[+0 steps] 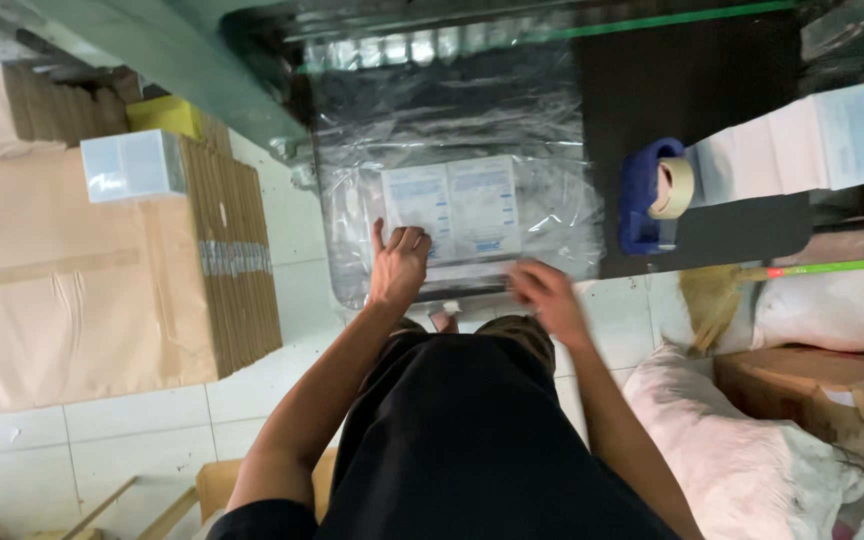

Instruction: The person takes stacks of paper documents, inserts them into individual plastic bags, and seals the bags by hand using tape from a dispenser before placing them into a larger pile.

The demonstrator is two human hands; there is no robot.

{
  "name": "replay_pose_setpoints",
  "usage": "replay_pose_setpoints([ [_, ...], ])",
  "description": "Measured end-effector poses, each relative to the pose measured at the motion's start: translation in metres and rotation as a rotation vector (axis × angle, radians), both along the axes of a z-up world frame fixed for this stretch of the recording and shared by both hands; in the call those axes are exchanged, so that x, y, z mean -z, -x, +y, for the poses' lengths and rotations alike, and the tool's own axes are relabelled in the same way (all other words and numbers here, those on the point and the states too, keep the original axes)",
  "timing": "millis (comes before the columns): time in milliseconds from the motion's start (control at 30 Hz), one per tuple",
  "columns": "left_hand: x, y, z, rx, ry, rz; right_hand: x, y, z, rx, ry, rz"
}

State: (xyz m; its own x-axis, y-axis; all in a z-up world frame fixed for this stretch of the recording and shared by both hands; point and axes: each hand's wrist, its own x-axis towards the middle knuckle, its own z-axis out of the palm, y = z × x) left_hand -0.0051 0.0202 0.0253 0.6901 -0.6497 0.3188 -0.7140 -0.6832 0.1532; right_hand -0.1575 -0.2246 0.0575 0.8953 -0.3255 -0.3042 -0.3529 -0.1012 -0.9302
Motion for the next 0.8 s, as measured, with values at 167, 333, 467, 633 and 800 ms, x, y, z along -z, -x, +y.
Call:
replay_pose_setpoints([
  [167,0.017,0.002,0.006,-0.016,0.089,-0.078,0.007,-0.103,0.083,-0.126,-0.200,-0.009],
  [333,-0.004,0.005,0.008,-0.061,0.179,-0.083,-0.003,-0.125,0.102,-0.136,0.185,0.193],
  [467,0.008,0.013,0.010,-0.054,0.141,-0.045,0.018,-0.135,0.097,-0.310,0.545,0.337],
  [633,0.008,0.009,0.003,-0.148,0.132,0.070,-0.035,-0.095,0.079,-0.493,0.622,0.412],
  [800,0.001,-0.027,-0.021,-0.209,-0.025,0.320,-0.025,-0.016,0.058,-0.496,0.345,0.499],
])
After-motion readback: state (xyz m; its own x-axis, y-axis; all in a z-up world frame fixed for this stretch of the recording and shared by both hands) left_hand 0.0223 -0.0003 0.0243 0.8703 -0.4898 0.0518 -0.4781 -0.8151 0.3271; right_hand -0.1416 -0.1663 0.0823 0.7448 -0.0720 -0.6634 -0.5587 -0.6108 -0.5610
